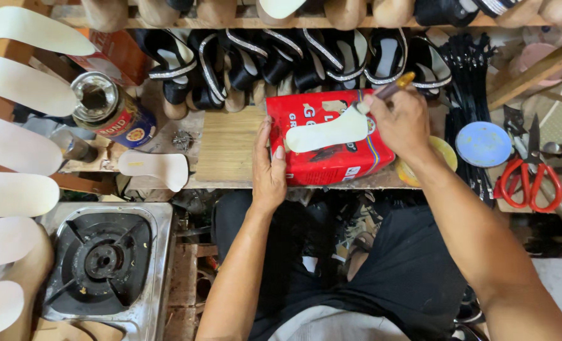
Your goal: The person applies yellow glue to white shoe insoles using a brush. They repeatedly dip the brush into a container of glue and spread it evenly across each insole, then place the treated insoles on a nearby rack.
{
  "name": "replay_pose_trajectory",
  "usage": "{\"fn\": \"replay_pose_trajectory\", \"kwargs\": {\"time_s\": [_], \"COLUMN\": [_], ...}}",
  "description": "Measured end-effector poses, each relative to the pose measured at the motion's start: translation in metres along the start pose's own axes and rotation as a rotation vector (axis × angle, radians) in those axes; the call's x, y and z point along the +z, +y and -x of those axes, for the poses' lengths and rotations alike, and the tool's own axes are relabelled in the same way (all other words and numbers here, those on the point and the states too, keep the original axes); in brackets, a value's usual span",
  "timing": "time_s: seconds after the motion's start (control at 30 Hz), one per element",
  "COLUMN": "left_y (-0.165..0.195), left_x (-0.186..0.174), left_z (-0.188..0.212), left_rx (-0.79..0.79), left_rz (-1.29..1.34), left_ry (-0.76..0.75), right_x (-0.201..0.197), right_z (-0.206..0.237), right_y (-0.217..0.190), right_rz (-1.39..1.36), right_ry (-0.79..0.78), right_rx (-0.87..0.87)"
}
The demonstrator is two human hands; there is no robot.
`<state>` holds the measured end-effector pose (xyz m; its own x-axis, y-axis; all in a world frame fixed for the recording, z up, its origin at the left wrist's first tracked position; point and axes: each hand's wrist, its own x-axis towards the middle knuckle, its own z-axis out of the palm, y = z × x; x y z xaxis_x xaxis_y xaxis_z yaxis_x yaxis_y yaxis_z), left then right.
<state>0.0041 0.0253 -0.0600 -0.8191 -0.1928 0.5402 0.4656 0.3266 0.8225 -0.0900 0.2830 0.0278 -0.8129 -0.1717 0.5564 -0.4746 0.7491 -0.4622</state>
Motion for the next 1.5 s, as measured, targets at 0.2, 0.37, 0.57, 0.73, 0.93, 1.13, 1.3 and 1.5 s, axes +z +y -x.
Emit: {"fn": "replay_pose_trajectory", "kwargs": {"time_s": [0.2,0.37,0.57,0.73,0.93,1.13,1.3,1.5], "left_y": [-0.002,-0.002,-0.001,0.000,0.002,0.003,0.004,0.005], "left_x": [0.001,0.001,0.002,0.001,-0.003,-0.005,-0.005,-0.004], "left_z": [0.002,0.002,0.000,0.000,-0.002,-0.001,-0.001,0.000], "left_rx": [0.011,-0.018,-0.006,-0.004,0.010,-0.018,-0.028,-0.018], "left_rz": [0.013,0.009,-0.001,0.000,-0.004,0.016,0.024,-0.005], "left_ry": [0.017,0.016,0.033,0.039,0.027,0.009,0.007,0.017], "right_x": [-0.013,-0.004,0.013,0.034,0.032,0.005,-0.019,-0.021], "right_z": [-0.004,0.005,0.016,0.015,0.001,-0.014,-0.018,0.000], "right_y": [0.004,-0.014,-0.050,-0.079,-0.084,-0.048,-0.035,-0.053], "right_rz": [-0.071,-0.137,-0.243,-0.379,-0.326,-0.145,0.183,0.062], "right_ry": [-0.044,-0.140,-0.157,-0.203,-0.433,-0.525,-0.504,-0.295], "right_rx": [0.049,0.194,0.160,0.118,-0.074,-0.360,-0.468,-0.343]}}
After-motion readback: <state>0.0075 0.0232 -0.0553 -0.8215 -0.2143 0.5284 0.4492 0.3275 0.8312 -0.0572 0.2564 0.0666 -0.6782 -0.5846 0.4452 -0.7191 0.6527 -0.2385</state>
